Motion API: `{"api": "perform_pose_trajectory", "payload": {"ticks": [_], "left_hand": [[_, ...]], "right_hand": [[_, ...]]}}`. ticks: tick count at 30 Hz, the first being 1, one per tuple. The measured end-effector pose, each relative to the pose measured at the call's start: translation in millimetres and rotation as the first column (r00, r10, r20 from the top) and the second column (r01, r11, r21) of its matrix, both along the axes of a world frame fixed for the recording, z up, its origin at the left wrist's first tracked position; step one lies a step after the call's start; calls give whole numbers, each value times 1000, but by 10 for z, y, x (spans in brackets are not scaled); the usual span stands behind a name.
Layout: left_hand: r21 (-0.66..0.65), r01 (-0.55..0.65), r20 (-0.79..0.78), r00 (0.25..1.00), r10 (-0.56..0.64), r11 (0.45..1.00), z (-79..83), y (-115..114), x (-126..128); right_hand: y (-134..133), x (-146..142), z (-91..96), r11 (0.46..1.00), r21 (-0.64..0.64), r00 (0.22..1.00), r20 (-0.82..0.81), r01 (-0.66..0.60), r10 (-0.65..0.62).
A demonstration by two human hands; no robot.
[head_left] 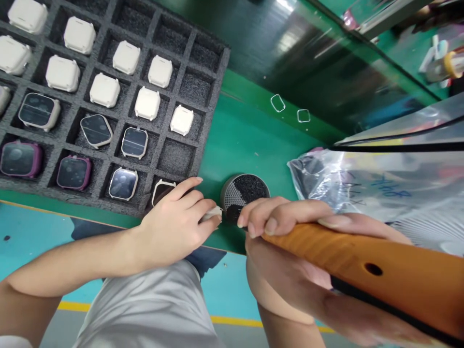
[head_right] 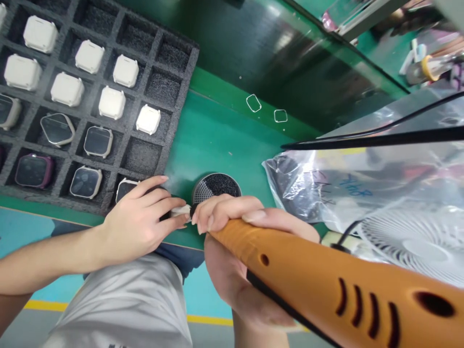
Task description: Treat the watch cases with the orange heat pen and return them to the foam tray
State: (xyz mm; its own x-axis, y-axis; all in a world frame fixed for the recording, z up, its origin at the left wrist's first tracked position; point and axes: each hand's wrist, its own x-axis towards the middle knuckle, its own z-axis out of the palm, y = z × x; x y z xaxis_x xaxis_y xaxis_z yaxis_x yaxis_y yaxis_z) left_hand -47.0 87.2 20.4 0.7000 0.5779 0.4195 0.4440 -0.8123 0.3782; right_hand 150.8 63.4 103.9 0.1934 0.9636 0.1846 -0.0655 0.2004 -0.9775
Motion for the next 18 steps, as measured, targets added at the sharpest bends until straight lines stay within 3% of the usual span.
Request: {"api": "perform_pose_trajectory", "payload": {"ticks": [5,10,15,18], "left_hand": [[34,-3,2,1000,3,999,26,5,-2],[59,-3,5,1000,3,998,36,22,-7],[75,8,-4,1000,-8,997,22,26,-16],[94,-7,0,1000,7,996,-1,18,-4]], "right_hand": [[-35,-116,-45,999,-23,998,-33,48,-49],[26,-75,-215,993,113,997,-71,-28,36],[161,37,-381,975,166,986,-49,-149,159],[212,61,-431,968,206,987,-43,-145,157]]}}
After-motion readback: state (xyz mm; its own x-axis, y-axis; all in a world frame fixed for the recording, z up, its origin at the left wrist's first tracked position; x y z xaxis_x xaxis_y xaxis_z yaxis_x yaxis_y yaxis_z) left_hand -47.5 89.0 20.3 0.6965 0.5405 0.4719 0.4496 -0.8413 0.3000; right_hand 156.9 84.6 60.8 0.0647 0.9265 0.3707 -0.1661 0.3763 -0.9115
